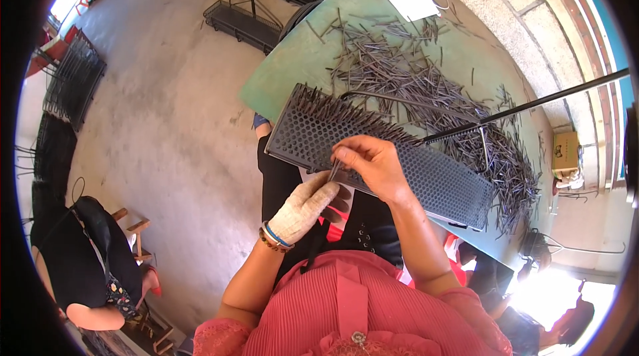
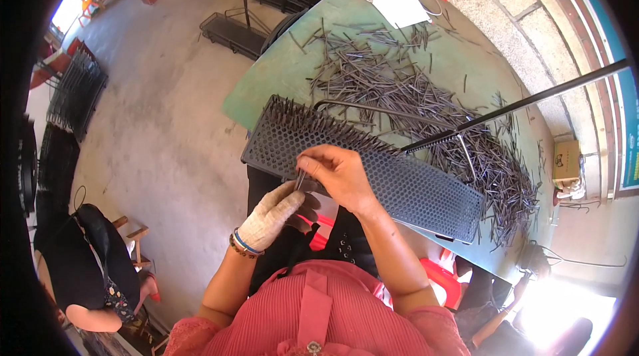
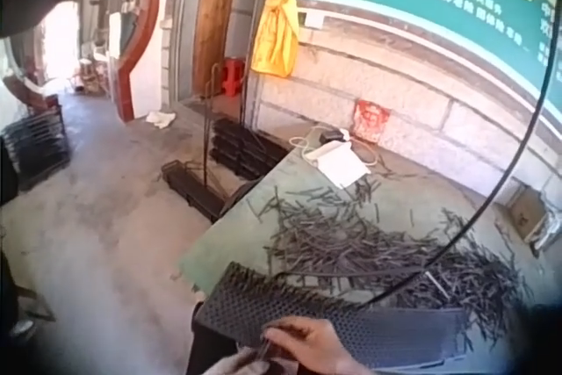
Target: Manually inserting small metal pins into a perforated grid plate.
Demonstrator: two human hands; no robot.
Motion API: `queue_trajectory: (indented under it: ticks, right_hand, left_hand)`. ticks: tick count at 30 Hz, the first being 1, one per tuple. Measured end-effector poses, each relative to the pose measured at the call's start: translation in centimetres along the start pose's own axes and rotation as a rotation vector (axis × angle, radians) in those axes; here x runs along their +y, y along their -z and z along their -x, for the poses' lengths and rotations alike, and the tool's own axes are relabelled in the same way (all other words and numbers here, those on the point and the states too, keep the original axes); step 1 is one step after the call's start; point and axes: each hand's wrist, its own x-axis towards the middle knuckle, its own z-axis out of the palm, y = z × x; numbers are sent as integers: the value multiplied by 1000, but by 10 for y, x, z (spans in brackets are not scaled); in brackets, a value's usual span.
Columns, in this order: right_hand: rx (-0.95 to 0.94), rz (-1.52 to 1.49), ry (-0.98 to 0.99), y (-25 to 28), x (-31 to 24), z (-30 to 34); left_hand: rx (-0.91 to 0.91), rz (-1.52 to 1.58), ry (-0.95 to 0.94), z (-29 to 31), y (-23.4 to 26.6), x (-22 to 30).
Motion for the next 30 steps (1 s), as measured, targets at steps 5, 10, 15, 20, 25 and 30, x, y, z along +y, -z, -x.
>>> queue_trajectory:
  ticks: [5, 10, 15, 20, 25, 30]
  right_hand:
    - [303, 181, 240, 11, -17, -20]
    - [359, 444, 499, 14, -15, -42]
    - [293, 488, 497, 8, -16, -44]
    - [299, 585, 627, 19, -14, -50]
    - [281, 681, 646, 25, -18, -49]
    - [276, 705, 699, 28, -17, -54]
  left_hand:
    - [344, -172, -192, 2, 9, 10]
    - [933, -629, -780, -25, 30, 18]
    - [962, -906, -742, -63, 63, 6]
    - [828, -963, -649, -80, 73, 12]
    - [815, -979, -592, -86, 71, 18]
    - [824, -973, -536, -84, 70, 19]
